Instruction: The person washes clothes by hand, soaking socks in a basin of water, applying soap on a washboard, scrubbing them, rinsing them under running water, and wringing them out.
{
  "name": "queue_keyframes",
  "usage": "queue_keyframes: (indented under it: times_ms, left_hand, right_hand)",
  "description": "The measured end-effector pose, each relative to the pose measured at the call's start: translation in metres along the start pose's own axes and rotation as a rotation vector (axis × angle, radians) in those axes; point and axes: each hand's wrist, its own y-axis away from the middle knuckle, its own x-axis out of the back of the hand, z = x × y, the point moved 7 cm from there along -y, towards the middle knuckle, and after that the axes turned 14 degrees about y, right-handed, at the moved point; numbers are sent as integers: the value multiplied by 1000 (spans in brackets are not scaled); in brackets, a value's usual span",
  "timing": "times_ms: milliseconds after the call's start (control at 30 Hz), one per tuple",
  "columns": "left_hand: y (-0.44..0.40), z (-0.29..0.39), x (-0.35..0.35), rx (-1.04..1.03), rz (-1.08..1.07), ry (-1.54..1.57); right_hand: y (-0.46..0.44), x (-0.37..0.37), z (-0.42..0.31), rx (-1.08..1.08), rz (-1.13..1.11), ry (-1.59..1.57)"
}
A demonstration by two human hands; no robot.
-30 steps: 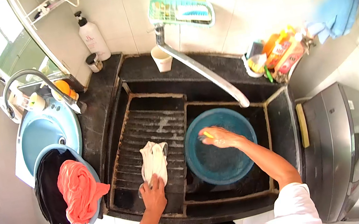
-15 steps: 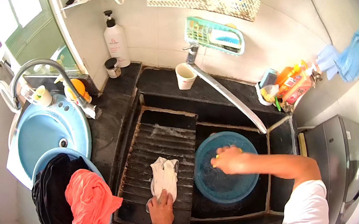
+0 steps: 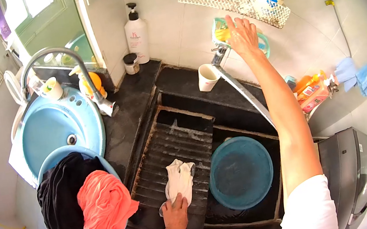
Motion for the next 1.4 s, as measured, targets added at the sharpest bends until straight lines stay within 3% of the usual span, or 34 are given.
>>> queue_keyframes:
  times_ms: [133, 200, 267, 333, 433, 467, 533, 567, 633, 733, 767, 800, 833, 900, 967, 1000, 1033, 1067, 1100, 1167, 1200, 1233, 1333, 1367, 1400]
  left_hand:
    - [13, 4, 15, 33, -51, 101]
    - [12, 13, 64, 305, -248, 390]
    - [13, 9, 96, 381, -246, 411]
    - [2, 1, 106, 416, -165, 373]
    - [-28, -15, 68, 408, 97, 222]
    - [-36, -17, 47, 367, 193, 97]
    - [-45, -17, 4, 480, 50, 46]
    - [-42, -14, -7, 427, 139, 9]
    - [-30, -14, -22, 468, 53, 125]
    - [-24, -17, -47, 505, 16, 250]
    - [-27, -11, -52, 507, 44, 275]
    - [-33, -5, -53, 507, 80, 297]
    - [-37, 1, -53, 559, -73, 221]
    - [-46, 10, -23, 378, 19, 64]
    - [-43, -1, -21, 251, -8, -29]
    - [-44, -10, -37, 210, 23, -133]
    - [-42, -20, -59, 164, 56, -242]
    - [-41, -23, -71, 119, 84, -352]
    - [-40, -30, -75, 199, 7, -306]
    - [-52, -18, -59, 260, -8, -183]
    - [-50, -12, -54, 292, -24, -113]
    - [-46, -12, -57, 239, -20, -100]
    - [-40, -18, -38, 232, -203, 139]
    - [-47, -21, -26, 194, -289, 18]
    - [-48, -20, -30, 143, -278, -33]
  right_hand:
    - [46, 61, -28, 29, 341, -325]
    - [87, 83, -60, 58, 311, -609]
    - [139, 68, -114, 114, -72, -849]
    - [203, 31, -182, 225, -681, -834]
    - [318, 10, -261, -50, -990, -738]
    - [343, 34, -279, -22, -947, -703]
    - [374, 70, -302, 74, -874, -715]
    - [381, 82, -307, 142, -844, -765]
    - [382, 79, -296, 106, -1025, -1057]
    - [343, 85, -250, -40, -470, -1315]
    - [341, 88, -245, -21, -398, -1295]
    - [353, 83, -241, -32, -438, -1187]
    - [368, 75, -236, -45, -469, -1079]
    - [397, 66, -226, -167, -508, -938]
    - [430, 82, -202, -407, -779, -1013]
    - [425, 116, -187, -412, -868, -1279]
    - [428, 161, -179, -393, -397, -1124]
    - [426, 149, -202, -242, -527, -1024]
    - [424, 133, -224, -88, -655, -924]
    - [404, 59, -252, -151, -929, -727]
    - [381, 40, -240, -291, -735, -855]
    - [377, 23, -242, -361, -688, -781]
    - [391, 64, -236, -133, -648, -987]
    - [411, 78, -226, -142, -666, -1054]
    - [429, 100, -210, -375, -726, -1317]
